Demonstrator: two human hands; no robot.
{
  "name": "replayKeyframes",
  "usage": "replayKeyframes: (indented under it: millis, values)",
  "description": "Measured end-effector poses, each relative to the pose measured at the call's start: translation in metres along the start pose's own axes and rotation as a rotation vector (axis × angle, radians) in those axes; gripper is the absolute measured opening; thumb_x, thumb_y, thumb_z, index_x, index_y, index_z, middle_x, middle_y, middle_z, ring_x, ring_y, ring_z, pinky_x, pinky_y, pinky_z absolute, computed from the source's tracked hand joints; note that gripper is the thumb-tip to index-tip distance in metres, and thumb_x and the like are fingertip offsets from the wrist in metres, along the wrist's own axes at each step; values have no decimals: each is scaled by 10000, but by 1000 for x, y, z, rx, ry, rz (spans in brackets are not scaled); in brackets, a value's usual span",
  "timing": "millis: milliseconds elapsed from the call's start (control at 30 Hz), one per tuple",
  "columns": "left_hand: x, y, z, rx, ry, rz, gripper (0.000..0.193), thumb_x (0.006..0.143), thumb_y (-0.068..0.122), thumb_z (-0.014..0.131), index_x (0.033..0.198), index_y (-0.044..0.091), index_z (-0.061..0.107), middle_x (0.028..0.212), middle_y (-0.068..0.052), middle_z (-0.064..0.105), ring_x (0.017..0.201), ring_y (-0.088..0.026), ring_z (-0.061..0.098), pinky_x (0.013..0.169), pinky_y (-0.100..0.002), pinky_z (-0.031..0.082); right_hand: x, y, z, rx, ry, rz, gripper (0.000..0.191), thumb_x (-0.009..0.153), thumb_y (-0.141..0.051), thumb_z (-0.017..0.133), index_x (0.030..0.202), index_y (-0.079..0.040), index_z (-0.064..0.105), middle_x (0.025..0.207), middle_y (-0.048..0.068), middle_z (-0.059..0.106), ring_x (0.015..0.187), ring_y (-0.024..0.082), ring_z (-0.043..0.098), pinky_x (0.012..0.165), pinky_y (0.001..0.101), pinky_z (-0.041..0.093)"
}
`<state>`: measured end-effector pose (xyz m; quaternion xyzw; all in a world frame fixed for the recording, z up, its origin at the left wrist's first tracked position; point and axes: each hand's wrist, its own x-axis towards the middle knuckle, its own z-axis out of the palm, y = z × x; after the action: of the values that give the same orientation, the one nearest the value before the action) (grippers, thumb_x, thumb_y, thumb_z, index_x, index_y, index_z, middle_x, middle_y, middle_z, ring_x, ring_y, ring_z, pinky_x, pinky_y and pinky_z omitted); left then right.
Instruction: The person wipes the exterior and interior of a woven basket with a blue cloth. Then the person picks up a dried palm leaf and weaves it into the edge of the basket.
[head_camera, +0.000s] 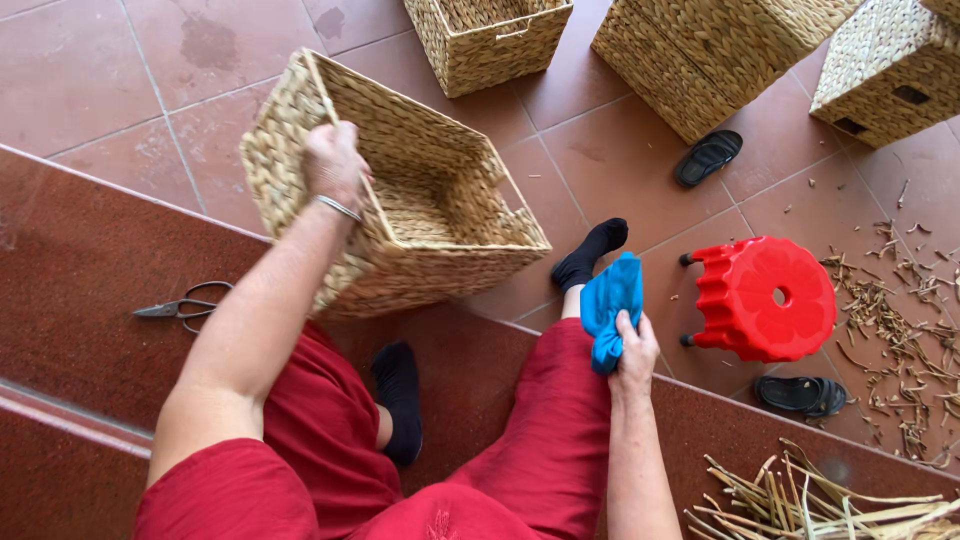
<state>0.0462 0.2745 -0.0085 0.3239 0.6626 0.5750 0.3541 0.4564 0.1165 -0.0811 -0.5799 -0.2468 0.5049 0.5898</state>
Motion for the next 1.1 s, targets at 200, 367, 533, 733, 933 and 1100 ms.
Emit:
replayKeyframes:
  millis: [200, 367, 533, 733, 933, 1100]
  values:
    - [62, 24, -65, -184, 221, 59, 143, 980, 100, 671, 1027, -29, 707, 555, 7, 589, 412, -101, 573, 358, -276, 496, 16, 12, 14, -4, 20, 65, 397, 992, -113, 641, 1365, 19, 601, 1206, 81, 697, 1025, 138, 673, 918, 286, 548]
    - [64, 25, -139, -196, 389, 47, 178, 1020, 107, 613, 1071, -39, 702, 621, -24, 530, 455, -116, 587, 431, -298, 609, 33, 30, 56, -89, -54, 157, 503, 935, -144, 689, 1397, 24, 581, 1224, 86, 695, 1033, 149, 678, 900, 296, 560]
    - [77, 3, -180, 187, 386, -87, 169, 949, -14, 657, 1095, 4, 577, 948, -54, 667, 676, -83, 739, 602, -231, 625, 41, 55, 94, -502, -236, 152, 585, 905, -212, 747, 1414, 22, 578, 1200, 116, 717, 1012, 163, 675, 868, 290, 549]
    - [88, -19, -249, 474, 343, -382, 147, 1042, -41, 605, 1128, -117, 512, 946, -191, 611, 688, -221, 686, 653, -381, 599, 51, 74, 107, -1007, -551, 148, 585, 843, -338, 761, 1368, -110, 638, 1215, 174, 741, 1096, 249, 716, 941, 354, 547]
    - [132, -17, -238, 1082, 196, 394, 231, 958, 52, 547, 1144, -51, 637, 1123, -203, 639, 1020, -297, 639, 993, -406, 541, 44, 96, 98, -1380, -785, 147, 507, 839, -369, 738, 1328, -263, 658, 1204, 136, 708, 1164, 332, 651, 998, 433, 510]
    - [183, -24, -91, 1358, -191, 593, 224, 972, 220, 612, 1092, 92, 752, 1118, -179, 710, 1037, -315, 663, 859, -528, 522, 32, 122, 90, -1398, -873, -86, 467, 824, -302, 755, 1278, -247, 663, 1111, 108, 680, 1079, 342, 610, 932, 476, 511]
